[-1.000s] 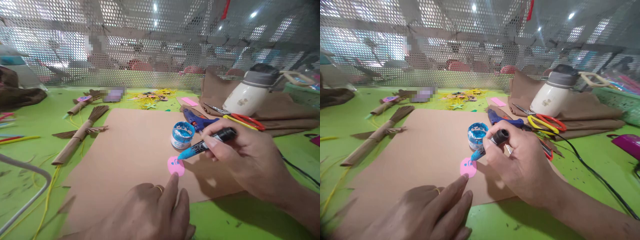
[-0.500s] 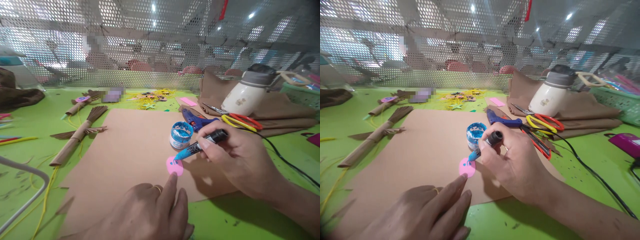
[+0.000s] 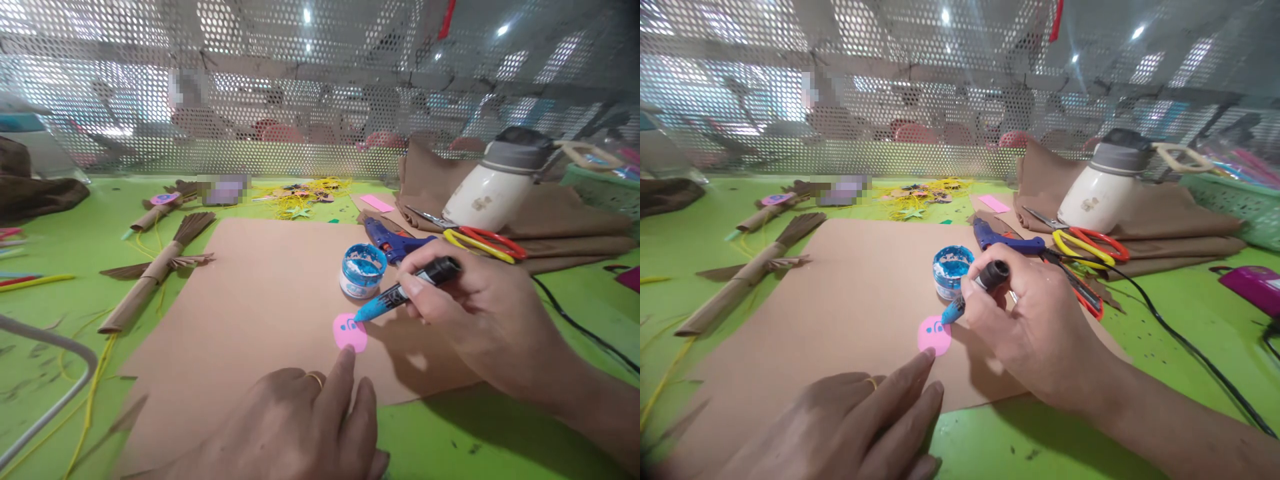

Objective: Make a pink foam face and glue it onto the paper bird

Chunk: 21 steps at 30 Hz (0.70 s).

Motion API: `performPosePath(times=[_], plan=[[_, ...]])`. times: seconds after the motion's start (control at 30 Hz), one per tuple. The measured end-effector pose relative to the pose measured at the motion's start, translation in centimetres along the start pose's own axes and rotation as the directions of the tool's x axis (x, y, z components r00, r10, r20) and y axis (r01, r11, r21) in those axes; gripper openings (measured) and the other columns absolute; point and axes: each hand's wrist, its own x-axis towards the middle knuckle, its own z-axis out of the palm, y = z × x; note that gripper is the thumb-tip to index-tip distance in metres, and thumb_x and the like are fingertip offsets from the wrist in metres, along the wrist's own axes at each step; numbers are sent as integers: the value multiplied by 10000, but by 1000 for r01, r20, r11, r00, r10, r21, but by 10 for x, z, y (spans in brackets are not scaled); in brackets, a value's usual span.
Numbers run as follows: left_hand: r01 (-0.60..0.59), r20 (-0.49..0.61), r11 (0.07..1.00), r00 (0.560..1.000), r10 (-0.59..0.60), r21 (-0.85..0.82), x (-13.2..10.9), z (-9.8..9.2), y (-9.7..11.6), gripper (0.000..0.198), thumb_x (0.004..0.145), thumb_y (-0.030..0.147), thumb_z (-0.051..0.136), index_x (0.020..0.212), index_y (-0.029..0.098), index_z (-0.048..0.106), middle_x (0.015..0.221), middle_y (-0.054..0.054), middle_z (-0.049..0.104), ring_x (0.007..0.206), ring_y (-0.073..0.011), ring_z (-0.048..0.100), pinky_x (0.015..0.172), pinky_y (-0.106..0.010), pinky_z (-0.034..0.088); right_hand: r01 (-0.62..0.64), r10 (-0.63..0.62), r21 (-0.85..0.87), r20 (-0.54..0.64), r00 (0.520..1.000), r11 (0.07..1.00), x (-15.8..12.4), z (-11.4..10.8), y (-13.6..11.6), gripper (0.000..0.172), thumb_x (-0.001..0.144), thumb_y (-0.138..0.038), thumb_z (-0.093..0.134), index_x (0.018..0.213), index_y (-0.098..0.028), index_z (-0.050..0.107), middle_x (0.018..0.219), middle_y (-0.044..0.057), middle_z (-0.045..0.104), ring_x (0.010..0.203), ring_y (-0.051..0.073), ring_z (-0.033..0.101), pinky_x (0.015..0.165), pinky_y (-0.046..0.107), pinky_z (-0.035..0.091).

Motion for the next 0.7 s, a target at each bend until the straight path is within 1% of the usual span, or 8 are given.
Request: performPosePath(times=[0.1,0.23,0.33,0.43,0.47,0.6,0.63,0.7], plan=[[-4,7,1000,1000,4,0,-2,0,1,247,888,322,416,863,140,580,936,-114,682,374,-128,468,306,-288,341,3,-3,5,-29,1000,1000,-1,0,0,55,809,-245,532,775,-226,572,607,-43,625,529,93,576,422,161,416],[61,-10,998,998,-61,18,-4,2,7,295,909,317,356,890,137,589,943,-108,684,381,-136,460,333,-310,336,16,-14,34,-56,998,999,-2,1,-1,60,808,-257,537,770,-230,575,604,-46,628,520,88,576,407,153,417],[45,-42,998,998,-44,31,-2,3,10,311,912,283,327,840,143,595,912,-101,693,357,-138,441,311,-312,307,30,-28,48,-31,999,998,-2,3,1,75,805,-277,535,779,-228,586,685,-17,666,598,113,619,386,157,413],[110,17,992,994,-111,56,0,1,10,310,915,279,320,857,142,592,947,-114,690,380,-159,475,327,-328,346,32,-31,46,-23,999,998,-1,5,2,89,799,-290,533,765,-229,588,693,-10,667,593,123,623,380,168,417],[109,24,993,994,-110,54,0,1,10,299,914,279,329,862,140,589,952,-116,689,382,-159,479,333,-329,354,30,-29,44,-28,999,999,-1,6,2,94,798,-291,531,757,-229,587,677,-12,662,568,122,616,379,174,418],[0,-7,1000,1000,0,7,-2,0,7,259,898,296,383,869,128,579,926,-123,689,347,-128,446,308,-297,324,-11,10,53,25,1000,999,2,4,0,86,808,-256,512,760,-211,568,608,-10,646,519,127,607,382,192,417],[3,-1,1000,1000,-3,7,-3,0,7,256,896,300,387,874,129,577,933,-126,685,355,-127,455,309,-294,330,-24,22,55,41,999,998,2,3,-1,81,811,-241,508,765,-205,563,596,-9,643,522,130,610,386,195,415],[64,19,998,998,-64,27,-3,0,8,265,903,302,371,883,135,575,958,-129,676,395,-135,491,338,-298,369,-44,42,50,50,998,998,2,1,-2,78,816,-230,504,774,-197,561,597,-6,643,538,134,611,407,202,419]])
